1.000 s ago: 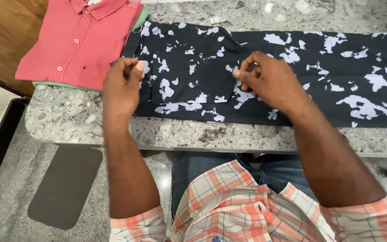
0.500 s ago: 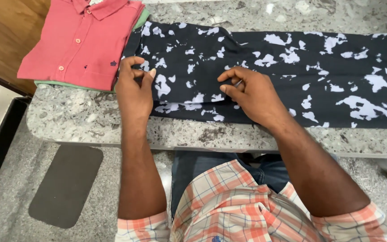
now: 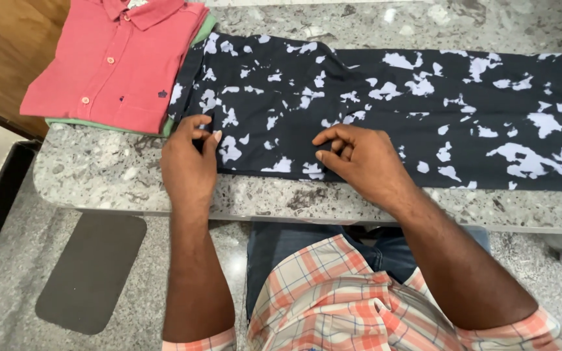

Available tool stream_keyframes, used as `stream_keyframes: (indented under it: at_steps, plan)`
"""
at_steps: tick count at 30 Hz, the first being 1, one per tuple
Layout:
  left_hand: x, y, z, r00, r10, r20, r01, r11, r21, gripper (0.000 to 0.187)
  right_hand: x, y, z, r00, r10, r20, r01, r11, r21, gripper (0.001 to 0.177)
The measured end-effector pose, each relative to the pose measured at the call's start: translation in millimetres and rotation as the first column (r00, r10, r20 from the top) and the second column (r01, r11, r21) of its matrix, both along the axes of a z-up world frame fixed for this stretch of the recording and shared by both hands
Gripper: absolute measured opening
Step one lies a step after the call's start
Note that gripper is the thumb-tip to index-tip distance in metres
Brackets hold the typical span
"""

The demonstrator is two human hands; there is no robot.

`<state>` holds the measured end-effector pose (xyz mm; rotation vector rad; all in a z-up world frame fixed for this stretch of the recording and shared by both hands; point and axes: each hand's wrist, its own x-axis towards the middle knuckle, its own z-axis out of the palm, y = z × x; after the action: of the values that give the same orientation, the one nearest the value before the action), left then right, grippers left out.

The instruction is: Folding a black and white patterned button-down shirt on a marble-style counter.

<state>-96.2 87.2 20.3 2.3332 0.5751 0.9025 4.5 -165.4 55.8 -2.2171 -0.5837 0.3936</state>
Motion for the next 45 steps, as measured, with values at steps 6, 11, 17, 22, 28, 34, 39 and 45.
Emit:
stream_keyframes:
  at_steps: [6, 11, 17, 22, 28, 34, 39, 45]
  plan:
    - [-4.8, -1.2, 11.6, 0.995, 0.066, -0.069, -0.061, 0.995, 0.076, 0.03, 7.1, -3.3, 2.2, 1.0, 0.003, -0.019, -0.003, 1.0, -0.027, 0.023]
    - [6.7, 8.8, 17.8, 0.996, 0.089, 0.002, -0.088, 0.989, 0.115, 0.023, 33.5, -18.2, 20.9, 0.997, -0.078, -0.008, 0.077, 0.995, -0.068, 0.022]
    - [57.5, 27.7, 35.9, 0.961, 0.153, -0.232, -0.109, 0.976, 0.191, 0.043, 78.6, -19.9, 20.1, 0.954, 0.082, 0.287, 0.006, 0.956, -0.292, 0.025]
    - [91.8, 28.3, 21.8, 0.891, 0.205, -0.405, -0.122, 0.968, 0.221, 0.053, 87.8, -10.9, 4.2, 0.856, 0.304, 0.418, -0.157, 0.923, -0.351, 0.029]
    - [100.4, 25.4, -5.3, 0.907, 0.253, -0.337, -0.185, 0.958, 0.221, 0.048, 83.7, -10.3, -12.9, 0.843, 0.268, 0.467, -0.184, 0.958, -0.219, 0.027]
    - [101.9, 36.1, -24.6, 0.949, 0.199, -0.244, -0.18, 0.979, 0.099, 0.032, 87.7, -18.1, -26.3, 0.701, 0.245, 0.669, -0.193, 0.969, -0.153, 0.02]
    - [104.6, 43.9, -34.8, 0.988, 0.127, -0.085, -0.099, 0.955, 0.279, 0.027, 88.4, -20.1, -22.7, 0.659, 0.249, 0.71, -0.048, 0.956, -0.29, 0.01]
    - [88.0, 25.8, -3.7, 0.995, 0.097, 0.027, -0.101, 0.943, 0.318, 0.023, 86.5, -21.6, -21.1, 0.633, 0.182, 0.753, -0.048, 0.979, -0.196, 0.014]
